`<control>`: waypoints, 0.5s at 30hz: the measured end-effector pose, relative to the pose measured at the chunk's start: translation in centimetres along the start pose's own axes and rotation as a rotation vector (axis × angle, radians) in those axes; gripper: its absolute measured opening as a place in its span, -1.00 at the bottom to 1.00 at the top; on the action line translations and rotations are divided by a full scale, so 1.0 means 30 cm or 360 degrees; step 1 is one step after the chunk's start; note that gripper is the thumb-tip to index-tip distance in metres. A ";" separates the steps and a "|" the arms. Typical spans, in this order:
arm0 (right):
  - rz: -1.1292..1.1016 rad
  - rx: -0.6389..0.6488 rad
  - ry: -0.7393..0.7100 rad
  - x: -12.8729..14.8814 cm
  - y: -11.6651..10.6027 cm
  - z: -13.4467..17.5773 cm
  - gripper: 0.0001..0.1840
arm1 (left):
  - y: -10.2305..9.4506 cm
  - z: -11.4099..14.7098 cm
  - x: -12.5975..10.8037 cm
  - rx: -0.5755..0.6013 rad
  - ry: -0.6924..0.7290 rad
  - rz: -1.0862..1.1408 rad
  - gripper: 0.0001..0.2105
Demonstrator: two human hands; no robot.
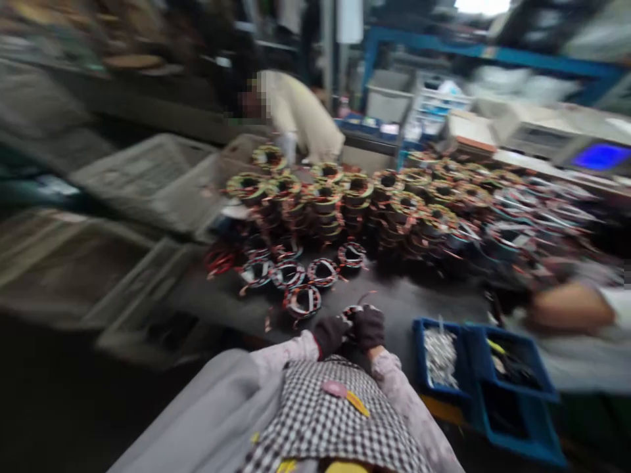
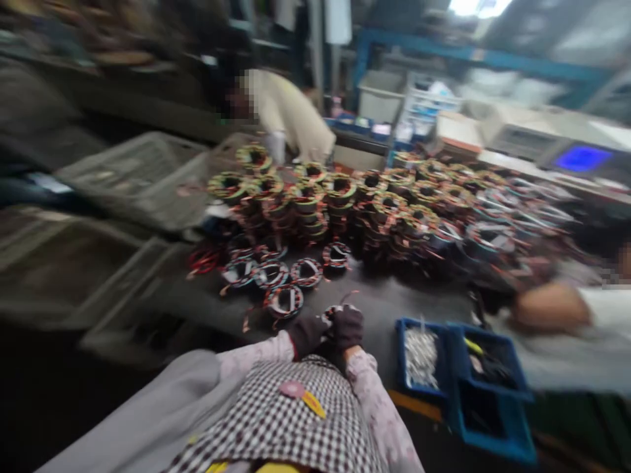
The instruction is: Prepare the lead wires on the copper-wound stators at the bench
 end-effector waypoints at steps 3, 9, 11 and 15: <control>0.0107 0.0027 -0.0041 -0.001 0.021 -0.012 -0.63 | -0.005 0.009 0.030 -0.0025 -0.0099 0.0065 -0.69; -0.0012 0.0239 -0.0143 -0.060 0.076 -0.049 -0.73 | 0.007 0.030 0.053 -0.0001 -0.0105 0.0130 -0.67; -0.0238 0.0287 -0.0220 -0.071 0.078 -0.055 -0.76 | 0.005 0.036 0.054 -0.0012 -0.0100 0.0136 -0.65; -0.0739 0.0248 -0.0276 -0.092 0.054 -0.029 -0.81 | -0.020 0.039 0.050 -0.0037 -0.0114 0.0195 -0.68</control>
Point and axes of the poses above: each hand's wrist, its own z-axis away from the middle knuckle, its own y-axis out of the palm, x = y × z, the point moved 5 cm from there along -z, towards the middle knuckle, and after that the axes turned 8 degrees about -y, right-handed, at the moved point
